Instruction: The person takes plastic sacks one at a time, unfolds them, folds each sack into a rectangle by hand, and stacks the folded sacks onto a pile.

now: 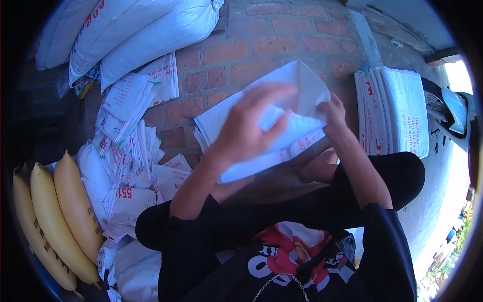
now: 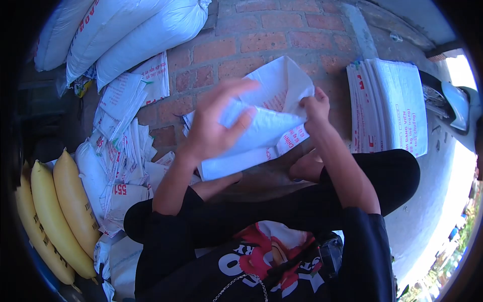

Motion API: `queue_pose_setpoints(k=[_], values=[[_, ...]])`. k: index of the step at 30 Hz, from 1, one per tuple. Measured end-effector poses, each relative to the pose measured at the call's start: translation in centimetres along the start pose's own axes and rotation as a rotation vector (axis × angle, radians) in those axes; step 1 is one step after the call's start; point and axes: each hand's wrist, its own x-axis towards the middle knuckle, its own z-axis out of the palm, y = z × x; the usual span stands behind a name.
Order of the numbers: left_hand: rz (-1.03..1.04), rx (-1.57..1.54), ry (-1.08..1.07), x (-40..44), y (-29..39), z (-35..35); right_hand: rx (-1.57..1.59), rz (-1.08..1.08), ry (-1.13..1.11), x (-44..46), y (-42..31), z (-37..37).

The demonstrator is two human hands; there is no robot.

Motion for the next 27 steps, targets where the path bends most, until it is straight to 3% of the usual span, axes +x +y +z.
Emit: queue_pose_setpoints(k=[2, 3, 5, 7, 9, 11, 12, 14, 15, 16, 19, 20, 21, 22, 25, 26, 27], values=[[-0.177, 0.050, 0.156, 0.9, -3.0, -3.7, 0.210, 0.127, -0.087, 4.4, -1.0, -2.1], [-0.287, 0.067, 0.114, 0.2, -4.9, -4.8, 0.295, 0.247, -0.156, 5.5, -2.3, -2.8], [-0.497, 0.103, 0.036, -2.8, -10.4, -5.2, 0.399, 0.283, -0.107, 8.2, -3.3, -4.2], [-0.704, 0.011, -0.500, -4.7, -12.8, -5.4, 0.538, 0.230, -0.063, 9.2, -3.9, -4.8], [-0.648, -0.132, -0.867, -5.3, -12.0, -4.1, 0.606, 0.126, -0.045, 9.5, -4.7, -4.5], [-0.752, -0.074, -0.891, -6.5, -13.3, -1.0, 0.625, 0.030, -0.099, 12.2, -3.4, -6.5], [-0.807, -0.048, -0.903, -7.2, -13.7, 0.5, 0.538, -0.015, 0.154, 10.0, -4.1, -5.8], [-0.760, -0.026, -0.707, -6.6, -12.4, 1.9, 0.341, -0.114, 0.634, 0.7, -6.4, -0.1], [-0.736, -0.013, -0.603, -6.2, -11.7, 2.5, 0.198, -0.268, 0.553, -2.8, -4.5, 1.2], [-0.712, -0.014, -0.493, -5.9, -11.2, 3.3, 0.116, -0.352, 0.263, -5.1, -0.9, 0.9], [-0.667, -0.387, -0.147, -5.4, -9.0, 7.2, -0.508, -0.237, -0.151, -16.7, 4.1, 1.2], [-0.750, -0.469, -0.155, -4.5, -7.0, 7.5, -0.516, -0.066, -0.172, -18.8, 3.9, 1.5], [-0.834, -0.551, -0.166, -3.6, -5.2, 7.7, -0.227, 0.034, -0.233, -19.9, 3.2, 1.9], [-0.908, -0.883, -0.176, -3.6, -5.2, 8.5, -0.197, -0.020, -0.257, -20.0, 2.9, 1.6], [-0.976, -1.378, -0.120, -3.0, -4.9, 10.1, -0.137, -0.056, -0.220, -16.7, 4.2, -0.7], [-0.908, -1.492, -0.198, -2.9, -5.3, 10.0, -0.098, -0.037, -0.230, -15.5, 4.3, -1.6], [-0.814, -1.403, -0.240, -2.8, -5.5, 9.9, -0.059, -0.016, -0.244, -14.8, 4.0, -2.3]])
